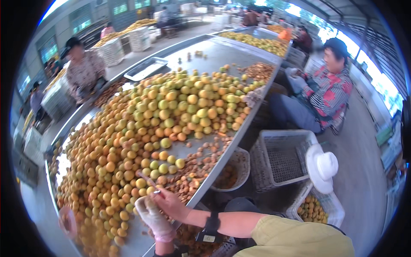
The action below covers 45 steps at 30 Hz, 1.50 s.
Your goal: The person processes apricots by picking them up from a pile, cutting them open with a knife, and removing the pits by hand. They place the pitted apricot halves into a basket and the pits onto the table.
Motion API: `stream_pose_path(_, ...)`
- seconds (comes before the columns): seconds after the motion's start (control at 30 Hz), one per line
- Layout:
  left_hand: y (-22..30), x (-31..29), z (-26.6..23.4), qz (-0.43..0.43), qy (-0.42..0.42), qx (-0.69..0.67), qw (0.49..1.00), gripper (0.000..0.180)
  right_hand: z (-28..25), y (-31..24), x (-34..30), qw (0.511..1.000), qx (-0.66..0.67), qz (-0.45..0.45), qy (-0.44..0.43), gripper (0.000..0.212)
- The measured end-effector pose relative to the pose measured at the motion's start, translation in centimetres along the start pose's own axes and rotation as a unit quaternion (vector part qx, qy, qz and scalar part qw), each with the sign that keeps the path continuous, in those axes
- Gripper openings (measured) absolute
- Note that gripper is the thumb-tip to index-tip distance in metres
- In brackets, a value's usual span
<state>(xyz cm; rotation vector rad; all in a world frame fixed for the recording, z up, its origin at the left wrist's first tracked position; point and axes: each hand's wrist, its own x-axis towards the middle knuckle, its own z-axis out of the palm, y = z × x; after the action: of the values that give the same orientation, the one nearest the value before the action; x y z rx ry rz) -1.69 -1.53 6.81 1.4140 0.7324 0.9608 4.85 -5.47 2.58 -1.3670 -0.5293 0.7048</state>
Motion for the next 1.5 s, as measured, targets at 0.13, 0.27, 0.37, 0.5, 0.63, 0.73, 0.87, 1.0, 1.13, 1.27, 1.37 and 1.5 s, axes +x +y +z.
stream_pose_path(0.13,-0.6,-0.1,0.1,0.008,0.005,0.026,1.000,0.025,-0.7,-0.3,-0.2,0.999,-0.003,-0.017,-0.043,0.038)
stream_pose_path(0.27,-1.5,0.0,0.8,-0.029,0.029,0.061,0.997,0.027,-0.6,0.2,-0.2,0.995,0.094,0.014,-0.034,0.042)
stream_pose_path(0.37,-1.9,0.4,1.5,-0.010,0.041,0.073,0.996,0.031,-1.0,0.7,0.0,0.983,0.165,0.043,-0.066,0.048)
stream_pose_path(0.5,-1.7,0.5,1.5,0.079,-0.019,0.169,0.982,0.024,-1.3,0.2,0.2,0.957,0.237,0.141,-0.089,0.046)
stream_pose_path(0.63,-0.9,0.6,1.0,0.211,-0.038,0.267,0.939,0.020,-1.9,-0.8,0.1,0.933,0.252,0.229,-0.113,0.044)
stream_pose_path(0.73,-0.5,1.0,0.8,0.340,-0.054,0.333,0.878,0.019,-2.4,-1.2,0.0,0.917,0.278,0.247,-0.148,0.043)
stream_pose_path(0.87,-0.6,1.0,0.5,0.411,-0.091,0.295,0.857,0.011,-2.7,-1.4,0.1,0.913,0.267,0.223,-0.211,0.041)
stream_pose_path(1.0,-0.9,0.4,-0.2,0.234,-0.019,0.295,0.926,0.019,-1.3,-1.7,0.6,0.932,0.221,0.266,-0.111,0.035)
stream_pose_path(1.13,-1.1,0.5,-0.7,0.223,-0.037,0.290,0.930,0.025,-0.4,-0.8,0.6,0.958,0.222,0.156,-0.092,0.030)
stream_pose_path(1.27,-2.3,1.7,-1.4,0.103,-0.061,0.202,0.972,0.030,0.3,0.6,0.9,0.981,0.149,0.099,-0.076,0.039)
stream_pose_path(1.37,-2.9,3.3,-3.0,-0.267,-0.091,-0.486,0.827,0.035,0.4,1.3,1.2,0.987,0.100,0.082,-0.099,0.045)
stream_pose_path(1.5,-3.3,4.6,-4.2,-0.507,0.069,-0.800,0.315,0.041,0.0,1.0,1.4,0.984,0.152,0.054,-0.077,0.048)
